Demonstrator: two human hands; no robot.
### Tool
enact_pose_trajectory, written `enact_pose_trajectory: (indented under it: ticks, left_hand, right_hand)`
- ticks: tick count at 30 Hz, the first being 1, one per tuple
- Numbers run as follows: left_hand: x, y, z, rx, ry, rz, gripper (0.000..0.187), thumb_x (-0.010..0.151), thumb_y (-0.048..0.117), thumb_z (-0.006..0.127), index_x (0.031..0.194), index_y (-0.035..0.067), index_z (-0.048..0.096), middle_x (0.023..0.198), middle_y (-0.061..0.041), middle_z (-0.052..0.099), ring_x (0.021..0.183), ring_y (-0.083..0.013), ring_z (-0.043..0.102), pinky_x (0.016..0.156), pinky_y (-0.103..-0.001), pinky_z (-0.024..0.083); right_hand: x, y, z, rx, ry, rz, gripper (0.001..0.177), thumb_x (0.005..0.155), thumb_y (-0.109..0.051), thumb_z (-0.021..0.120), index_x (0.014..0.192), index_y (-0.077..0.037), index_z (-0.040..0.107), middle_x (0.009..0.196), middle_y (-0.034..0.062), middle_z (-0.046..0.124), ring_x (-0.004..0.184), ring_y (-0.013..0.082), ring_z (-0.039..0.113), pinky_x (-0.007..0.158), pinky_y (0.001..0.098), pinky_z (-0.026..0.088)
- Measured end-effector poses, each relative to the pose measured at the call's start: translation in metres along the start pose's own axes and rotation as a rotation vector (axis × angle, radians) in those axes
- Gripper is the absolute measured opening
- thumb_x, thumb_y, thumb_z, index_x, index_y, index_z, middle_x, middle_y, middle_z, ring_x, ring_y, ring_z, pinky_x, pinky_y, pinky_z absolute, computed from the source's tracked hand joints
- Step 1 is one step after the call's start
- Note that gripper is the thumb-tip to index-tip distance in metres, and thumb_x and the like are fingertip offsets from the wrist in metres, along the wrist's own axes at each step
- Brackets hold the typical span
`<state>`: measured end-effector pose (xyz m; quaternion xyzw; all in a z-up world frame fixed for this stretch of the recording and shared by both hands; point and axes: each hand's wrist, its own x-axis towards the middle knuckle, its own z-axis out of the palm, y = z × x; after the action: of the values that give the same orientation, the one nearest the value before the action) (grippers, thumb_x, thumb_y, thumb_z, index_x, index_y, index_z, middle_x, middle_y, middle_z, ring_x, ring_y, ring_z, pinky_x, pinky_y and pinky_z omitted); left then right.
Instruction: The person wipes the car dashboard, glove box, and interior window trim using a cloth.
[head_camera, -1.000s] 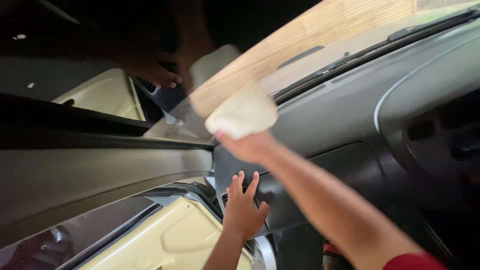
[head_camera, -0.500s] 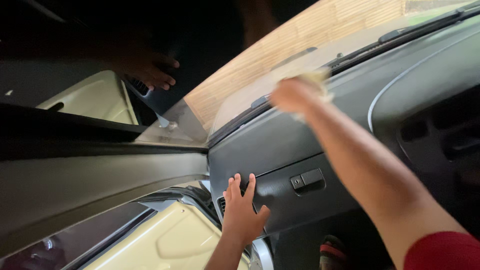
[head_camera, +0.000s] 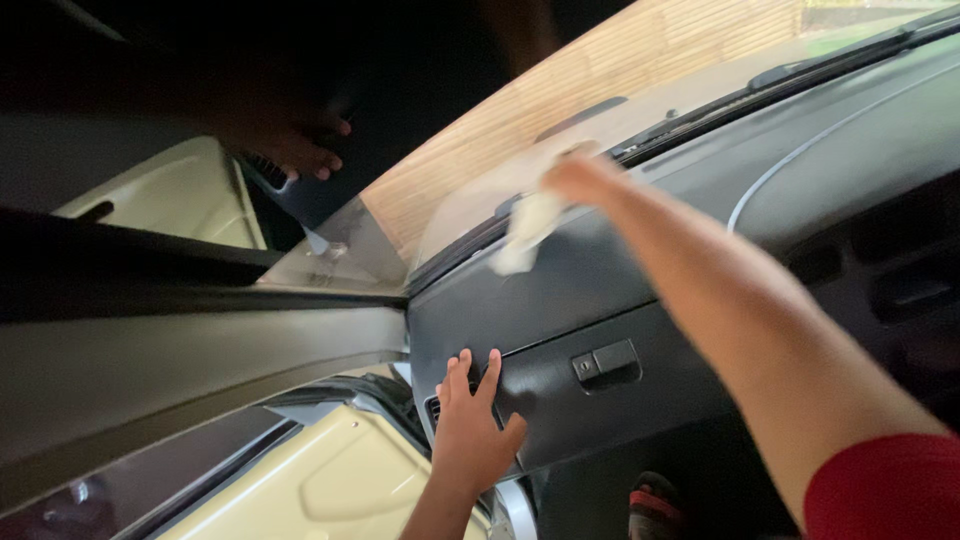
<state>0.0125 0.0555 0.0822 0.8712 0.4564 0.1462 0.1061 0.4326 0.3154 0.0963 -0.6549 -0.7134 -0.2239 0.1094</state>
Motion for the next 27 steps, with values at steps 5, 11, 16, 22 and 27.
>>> enact_pose_trajectory:
  ticks: [5,11,16,22,27]
  left_hand:
    - [0.002,-0.007,0.009,-0.054,0.078,0.052,0.085,0.078,0.027,0.068,0.156,0.013,0.038,0.163,-0.027,0.019,0.155,-0.0446,0.01,0.123,-0.056,0.01]
    - [0.002,-0.005,0.01,-0.033,0.1,0.059,0.085,0.078,0.027,0.068,0.156,0.012,0.038,0.163,-0.027,0.021,0.154,-0.045,0.012,0.123,-0.056,0.011]
    - [0.002,0.0,0.003,0.034,0.007,0.013,0.089,0.079,0.03,0.07,0.158,0.014,0.031,0.163,-0.026,0.015,0.154,-0.0432,0.008,0.123,-0.054,0.011]
    - [-0.001,-0.007,-0.003,0.024,-0.019,0.028,0.087,0.081,0.03,0.069,0.158,0.014,0.033,0.165,-0.025,0.014,0.154,-0.0432,0.008,0.123,-0.053,0.011]
    - [0.0,-0.005,-0.002,0.001,-0.01,0.017,0.087,0.078,0.028,0.07,0.157,0.016,0.034,0.165,-0.023,0.016,0.155,-0.0408,0.009,0.123,-0.052,0.011]
  right_hand:
    - [-0.035,0.126,0.026,-0.358,0.162,0.102,0.007,0.08,-0.015,0.071,0.082,-0.011,0.076,0.088,0.0124,0.077,0.078,0.0272,0.076,0.064,0.0409,0.06]
    - [0.012,0.013,0.068,-0.311,0.03,-0.248,0.011,0.078,-0.022,0.068,0.075,-0.014,0.074,0.08,0.0113,0.075,0.077,0.0288,0.074,0.068,0.0461,0.058]
    - [0.035,-0.233,-0.004,0.255,-0.101,-0.42,0.034,0.101,-0.028,0.048,0.097,-0.007,0.074,0.098,0.0241,0.073,0.098,0.0428,0.071,0.091,0.0563,0.053]
    - [0.057,-0.303,0.005,0.76,0.027,-0.211,0.04,0.092,-0.032,0.052,0.096,0.002,0.075,0.106,0.0284,0.07,0.099,0.0453,0.068,0.088,0.0528,0.052]
    - [0.073,-0.139,0.091,0.193,0.18,-0.325,0.015,0.082,-0.016,0.064,0.082,-0.007,0.075,0.091,0.0215,0.075,0.092,0.0387,0.073,0.084,0.0516,0.055]
